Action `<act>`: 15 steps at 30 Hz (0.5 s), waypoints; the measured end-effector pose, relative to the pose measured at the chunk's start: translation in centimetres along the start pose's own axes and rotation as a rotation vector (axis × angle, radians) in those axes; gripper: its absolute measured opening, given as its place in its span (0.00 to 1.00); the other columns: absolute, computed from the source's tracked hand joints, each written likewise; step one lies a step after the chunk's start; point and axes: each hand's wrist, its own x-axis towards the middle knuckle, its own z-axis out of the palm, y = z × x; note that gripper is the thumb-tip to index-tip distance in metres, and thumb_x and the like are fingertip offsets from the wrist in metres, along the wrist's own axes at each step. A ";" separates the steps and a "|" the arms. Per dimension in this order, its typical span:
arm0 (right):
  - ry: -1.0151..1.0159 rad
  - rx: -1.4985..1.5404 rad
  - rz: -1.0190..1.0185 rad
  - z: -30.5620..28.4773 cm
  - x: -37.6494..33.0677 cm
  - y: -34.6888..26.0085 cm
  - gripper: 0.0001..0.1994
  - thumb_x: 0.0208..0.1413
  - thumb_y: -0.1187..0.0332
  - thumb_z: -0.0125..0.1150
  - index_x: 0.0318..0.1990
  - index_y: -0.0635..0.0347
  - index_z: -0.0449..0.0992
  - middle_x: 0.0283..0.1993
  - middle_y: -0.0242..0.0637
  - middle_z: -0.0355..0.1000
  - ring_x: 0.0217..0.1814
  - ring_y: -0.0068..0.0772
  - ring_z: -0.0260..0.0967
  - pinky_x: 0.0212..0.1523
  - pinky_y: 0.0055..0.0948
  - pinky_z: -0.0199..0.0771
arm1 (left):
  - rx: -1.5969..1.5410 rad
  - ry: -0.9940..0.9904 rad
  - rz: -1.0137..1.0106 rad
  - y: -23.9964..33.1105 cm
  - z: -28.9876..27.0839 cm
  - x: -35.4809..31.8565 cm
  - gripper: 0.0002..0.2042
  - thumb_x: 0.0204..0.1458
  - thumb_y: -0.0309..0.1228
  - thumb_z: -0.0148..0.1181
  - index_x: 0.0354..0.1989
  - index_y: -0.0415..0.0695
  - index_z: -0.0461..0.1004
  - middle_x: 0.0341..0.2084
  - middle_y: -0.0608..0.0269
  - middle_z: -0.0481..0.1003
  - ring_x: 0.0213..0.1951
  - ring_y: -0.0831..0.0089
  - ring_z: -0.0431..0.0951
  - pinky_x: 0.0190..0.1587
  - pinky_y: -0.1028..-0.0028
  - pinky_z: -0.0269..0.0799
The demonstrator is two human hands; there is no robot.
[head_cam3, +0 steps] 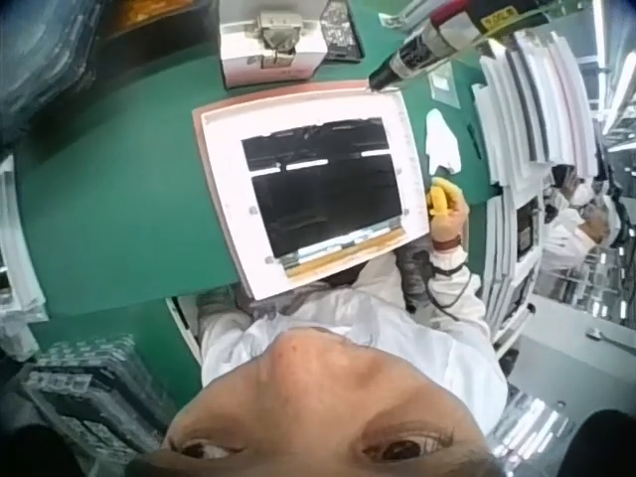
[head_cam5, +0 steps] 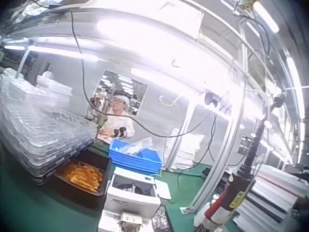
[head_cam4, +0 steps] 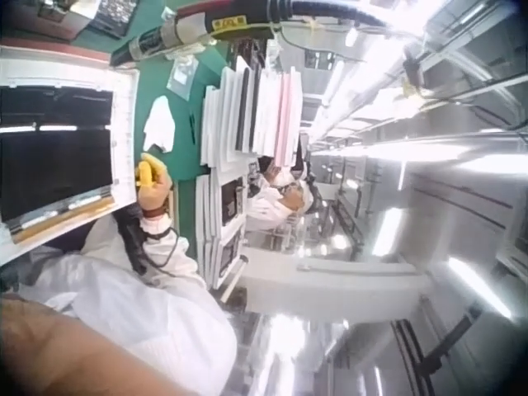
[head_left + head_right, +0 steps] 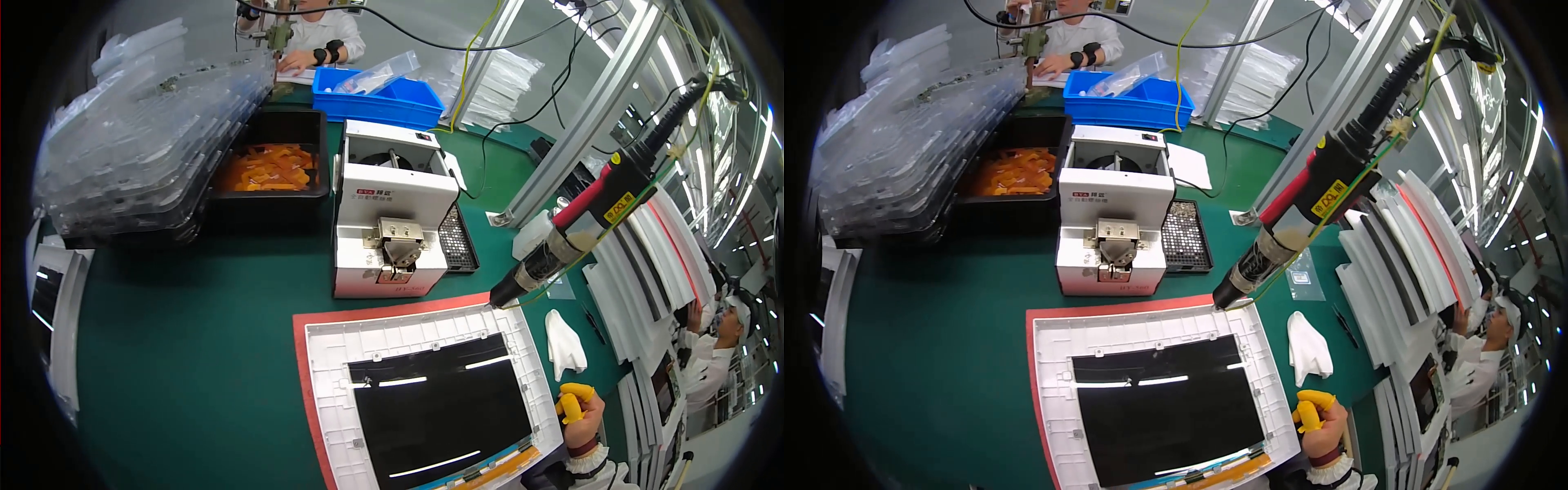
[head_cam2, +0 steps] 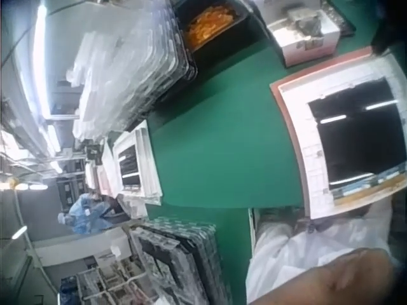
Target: Assembling electronic components by connecting ribbon cables to circuit boards for a tablet-like device on a factory line.
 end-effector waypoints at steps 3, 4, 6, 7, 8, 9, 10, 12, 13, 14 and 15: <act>-0.035 0.035 -0.002 -0.2 0.1 0.1 0.07 0.57 0.74 0.60 0.41 0.68 0.75 0.27 0.33 0.72 0.26 0.21 0.71 0.29 0.18 0.70 | -0.040 0.005 -0.011 -0.9 -2.4 -0.1 0.13 0.48 0.30 0.58 0.44 0.46 0.74 0.41 0.53 0.75 0.43 0.61 0.77 0.39 0.68 0.72; -0.043 0.024 -0.006 -0.3 0.1 0.1 0.08 0.57 0.74 0.60 0.42 0.68 0.75 0.27 0.33 0.72 0.26 0.21 0.71 0.29 0.18 0.70 | -0.054 0.005 -0.015 -1.1 -3.0 -0.3 0.13 0.48 0.30 0.58 0.44 0.46 0.74 0.41 0.53 0.75 0.42 0.61 0.77 0.39 0.68 0.72; -0.043 0.008 -0.025 -0.4 0.0 0.2 0.08 0.58 0.74 0.60 0.43 0.68 0.74 0.28 0.33 0.72 0.27 0.21 0.71 0.30 0.18 0.70 | -0.080 0.002 -0.020 -1.5 -4.3 -0.7 0.13 0.49 0.30 0.58 0.44 0.45 0.74 0.41 0.53 0.76 0.42 0.62 0.77 0.39 0.68 0.72; -0.045 0.021 -0.021 -0.4 0.1 0.3 0.08 0.58 0.74 0.60 0.43 0.68 0.74 0.28 0.33 0.72 0.27 0.21 0.71 0.30 0.18 0.70 | -0.095 0.000 -0.021 -1.5 -4.9 -0.7 0.13 0.49 0.30 0.58 0.44 0.45 0.74 0.41 0.53 0.76 0.42 0.62 0.77 0.39 0.69 0.72; -0.052 0.031 -0.022 -0.5 0.2 0.5 0.08 0.58 0.74 0.60 0.43 0.68 0.74 0.28 0.33 0.72 0.27 0.21 0.71 0.30 0.18 0.70 | -0.108 -0.004 -0.022 -1.4 -5.4 -0.8 0.13 0.49 0.30 0.57 0.44 0.45 0.74 0.41 0.53 0.76 0.42 0.62 0.77 0.39 0.69 0.72; -0.058 0.039 -0.020 -0.6 0.3 0.6 0.08 0.58 0.74 0.60 0.43 0.68 0.74 0.28 0.33 0.72 0.27 0.21 0.71 0.30 0.18 0.70 | -0.120 -0.010 -0.023 -1.4 -5.9 -0.9 0.13 0.49 0.30 0.57 0.44 0.45 0.74 0.41 0.53 0.76 0.42 0.62 0.77 0.39 0.69 0.72; -0.066 0.052 -0.038 -0.5 0.1 0.5 0.08 0.58 0.74 0.59 0.43 0.68 0.74 0.28 0.33 0.73 0.27 0.21 0.71 0.30 0.17 0.70 | -0.140 -0.006 -0.024 -1.5 -6.5 -1.1 0.13 0.49 0.30 0.57 0.44 0.45 0.74 0.41 0.53 0.76 0.42 0.63 0.77 0.39 0.69 0.72; -0.083 0.075 -0.053 -0.6 0.0 0.5 0.08 0.58 0.74 0.59 0.43 0.68 0.74 0.28 0.33 0.73 0.27 0.21 0.71 0.29 0.17 0.69 | -0.176 -0.002 -0.026 -1.6 -7.5 -1.5 0.13 0.50 0.29 0.57 0.45 0.45 0.74 0.41 0.54 0.76 0.42 0.63 0.77 0.39 0.70 0.72; -0.090 0.079 -0.061 -0.6 0.2 0.6 0.08 0.58 0.74 0.59 0.44 0.68 0.74 0.28 0.33 0.73 0.27 0.21 0.71 0.29 0.17 0.69 | -0.188 -0.008 -0.027 -1.7 -8.0 -1.6 0.13 0.50 0.29 0.57 0.45 0.45 0.74 0.40 0.54 0.76 0.42 0.63 0.77 0.39 0.70 0.72; -0.109 0.105 -0.046 -0.7 0.3 0.8 0.08 0.58 0.75 0.59 0.44 0.68 0.74 0.28 0.32 0.73 0.27 0.20 0.71 0.28 0.17 0.68 | -0.201 -0.014 -0.029 -1.8 -8.3 -1.6 0.13 0.50 0.29 0.57 0.45 0.45 0.74 0.40 0.54 0.76 0.42 0.63 0.77 0.39 0.70 0.72; -0.109 0.115 -0.040 -0.7 0.4 0.8 0.08 0.58 0.75 0.59 0.44 0.68 0.74 0.28 0.32 0.73 0.27 0.20 0.71 0.28 0.17 0.68 | -0.215 -0.020 -0.031 -1.9 -8.7 -1.8 0.13 0.50 0.29 0.57 0.45 0.45 0.74 0.40 0.54 0.76 0.42 0.64 0.78 0.39 0.70 0.72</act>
